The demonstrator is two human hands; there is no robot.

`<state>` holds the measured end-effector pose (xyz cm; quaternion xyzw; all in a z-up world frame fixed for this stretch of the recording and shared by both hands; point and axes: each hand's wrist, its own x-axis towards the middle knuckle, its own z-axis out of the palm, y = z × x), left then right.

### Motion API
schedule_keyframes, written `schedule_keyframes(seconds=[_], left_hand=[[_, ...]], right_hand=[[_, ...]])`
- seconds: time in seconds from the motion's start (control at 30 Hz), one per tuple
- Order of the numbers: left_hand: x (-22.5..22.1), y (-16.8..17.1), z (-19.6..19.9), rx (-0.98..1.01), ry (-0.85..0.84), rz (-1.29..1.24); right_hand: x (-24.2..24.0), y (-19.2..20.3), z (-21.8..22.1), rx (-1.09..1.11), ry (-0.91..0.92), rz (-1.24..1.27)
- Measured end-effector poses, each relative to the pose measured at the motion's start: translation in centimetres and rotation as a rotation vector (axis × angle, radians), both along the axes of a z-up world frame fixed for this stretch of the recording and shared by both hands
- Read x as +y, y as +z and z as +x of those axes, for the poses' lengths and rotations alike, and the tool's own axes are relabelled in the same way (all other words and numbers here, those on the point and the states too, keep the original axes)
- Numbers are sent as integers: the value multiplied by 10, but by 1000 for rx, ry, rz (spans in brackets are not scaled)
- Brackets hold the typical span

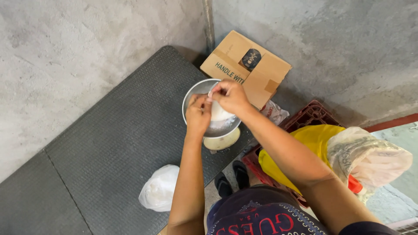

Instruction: Measuring and bagging white powder from a large sack into small plastic bags using a scale and a scoop.

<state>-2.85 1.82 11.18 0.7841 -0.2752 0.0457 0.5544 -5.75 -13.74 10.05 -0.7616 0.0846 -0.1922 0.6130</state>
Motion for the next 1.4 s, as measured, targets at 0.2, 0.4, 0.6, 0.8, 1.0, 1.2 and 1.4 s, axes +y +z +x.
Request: schedule_keyframes(seconds=[0.2,0.4,0.6,0.8,1.0,1.2,1.4], left_hand=[[-7,-23,5,-262,136,215],[-4,-13,0,-393,190,397],[36,8,-2,-369,178,474],[69,21,2,-361,271,537],[45,15,0,-382,172,608],[12,-8,4,-440,100,658],[23,-4,-7,-365,299,354]], right_hand=[[-7,25,-11,28,69,346],[-17,19,-25,-49,104,372],[-42,53,-50,175,-9,101],[-69,7,-59,-62,-63,45],[-22,26,-60,179,-54,-407],[-5,-12,-38,115,9,-916],[-30,-13,-6,-85,36,-795]])
